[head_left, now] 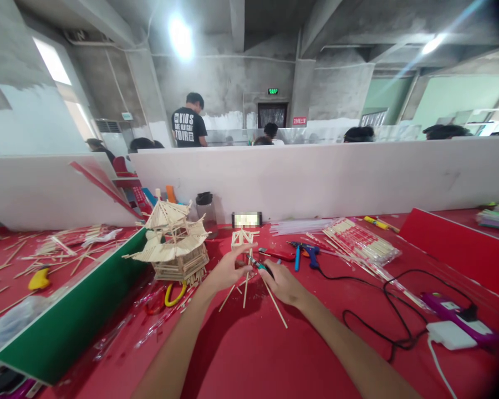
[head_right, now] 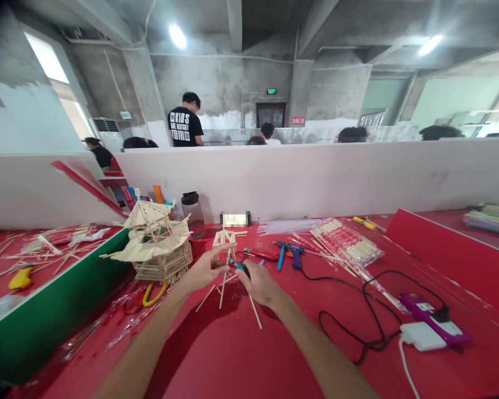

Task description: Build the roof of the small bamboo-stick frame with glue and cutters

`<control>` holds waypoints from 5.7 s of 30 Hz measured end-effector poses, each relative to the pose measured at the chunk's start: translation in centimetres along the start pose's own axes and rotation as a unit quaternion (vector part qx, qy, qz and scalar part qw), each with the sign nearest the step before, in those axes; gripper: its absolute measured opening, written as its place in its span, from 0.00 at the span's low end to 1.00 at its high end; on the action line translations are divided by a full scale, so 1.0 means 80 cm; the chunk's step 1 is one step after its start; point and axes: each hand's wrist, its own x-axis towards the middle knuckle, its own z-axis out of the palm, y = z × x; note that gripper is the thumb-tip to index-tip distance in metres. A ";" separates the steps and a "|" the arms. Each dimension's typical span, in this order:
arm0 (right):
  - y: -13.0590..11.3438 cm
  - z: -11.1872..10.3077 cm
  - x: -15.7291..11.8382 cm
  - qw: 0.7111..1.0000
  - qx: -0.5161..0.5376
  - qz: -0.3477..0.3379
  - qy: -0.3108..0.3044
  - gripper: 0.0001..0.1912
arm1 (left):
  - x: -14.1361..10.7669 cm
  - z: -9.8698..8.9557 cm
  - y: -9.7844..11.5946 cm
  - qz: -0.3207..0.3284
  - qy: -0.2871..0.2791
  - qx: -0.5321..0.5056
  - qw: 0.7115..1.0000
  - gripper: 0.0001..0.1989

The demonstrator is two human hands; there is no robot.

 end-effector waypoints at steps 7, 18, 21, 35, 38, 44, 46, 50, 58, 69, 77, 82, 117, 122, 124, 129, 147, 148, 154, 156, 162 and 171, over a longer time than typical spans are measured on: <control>-0.001 -0.005 -0.001 1.000 -0.003 -0.004 -0.007 0.15 | 0.001 0.006 0.005 0.021 0.031 0.030 0.999 0.29; 0.006 0.001 -0.001 0.998 -0.064 0.012 0.000 0.16 | 0.005 0.010 -0.002 0.026 0.042 0.090 0.995 0.31; 0.008 0.002 -0.001 0.998 -0.065 0.013 0.004 0.16 | 0.005 0.011 0.000 0.046 0.051 0.112 0.991 0.29; 0.050 -0.081 -0.012 0.979 -0.126 0.020 -0.158 0.19 | 0.002 0.001 0.015 -0.038 0.026 -0.036 0.998 0.30; 0.059 -0.081 -0.016 0.971 -0.156 0.051 -0.172 0.20 | 0.002 0.005 0.013 -0.035 0.013 -0.053 0.998 0.30; 0.028 -0.066 -0.005 0.999 -0.019 0.017 -0.034 0.15 | 0.004 0.016 0.008 -0.022 -0.004 -0.092 0.995 0.31; 0.014 -0.053 0.003 0.992 0.125 0.023 0.022 0.13 | 0.005 0.022 0.008 -0.020 -0.014 -0.119 0.993 0.32; 0.000 -0.025 0.014 0.943 0.312 0.059 0.101 0.16 | 0.007 0.033 0.008 -0.023 -0.021 -0.133 0.991 0.33; 0.010 -0.009 0.017 0.916 0.375 0.066 0.123 0.16 | 0.010 0.037 0.010 0.008 -0.045 -0.068 0.997 0.30; 0.032 -0.012 0.020 0.928 0.344 0.079 0.119 0.18 | -0.025 -0.050 -0.006 -0.085 -0.055 0.361 0.927 0.15; 0.022 -0.018 0.016 0.948 0.276 0.046 0.151 0.14 | -0.021 -0.045 -0.018 -0.117 0.011 0.514 0.849 0.10; 0.015 -0.015 0.015 0.959 0.216 0.043 0.181 0.12 | -0.006 -0.031 0.004 -0.057 0.075 0.457 0.884 0.08; -0.013 0.014 0.088 0.963 0.127 0.031 0.234 0.09 | 0.005 -0.032 -0.074 0.048 0.195 0.297 0.933 0.30; -0.012 0.017 0.087 0.966 0.099 0.029 0.238 0.08 | 0.007 -0.030 -0.071 0.047 0.190 0.306 0.932 0.30; -0.012 0.017 0.086 0.966 0.093 0.027 0.238 0.07 | 0.007 -0.029 -0.071 0.048 0.191 0.305 0.932 0.30; -0.014 0.014 0.083 0.965 0.104 0.030 0.239 0.07 | 0.008 -0.030 -0.072 0.058 0.198 0.296 0.933 0.31; -0.027 -0.003 0.055 0.923 0.297 -0.003 0.243 0.10 | 0.006 -0.023 -0.021 0.110 0.305 0.206 0.923 0.14; -0.030 -0.001 0.050 0.924 0.313 -0.008 0.219 0.10 | 0.006 -0.021 -0.013 0.102 0.272 0.148 0.946 0.14; -0.038 0.025 0.039 0.928 0.345 -0.012 0.143 0.08 | 0.007 -0.018 0.010 0.085 0.194 -0.016 0.977 0.14; -0.037 0.029 0.040 0.926 0.350 -0.010 0.139 0.08 | 0.007 -0.019 0.011 0.075 0.184 -0.033 0.979 0.14; -0.028 0.035 0.043 0.913 0.378 -0.005 0.154 0.09 | 0.010 -0.015 0.007 0.018 0.120 -0.085 0.989 0.19; -0.030 0.023 0.044 0.947 0.288 -0.004 0.144 0.11 | 0.016 -0.006 -0.014 -0.005 0.098 -0.092 0.991 0.16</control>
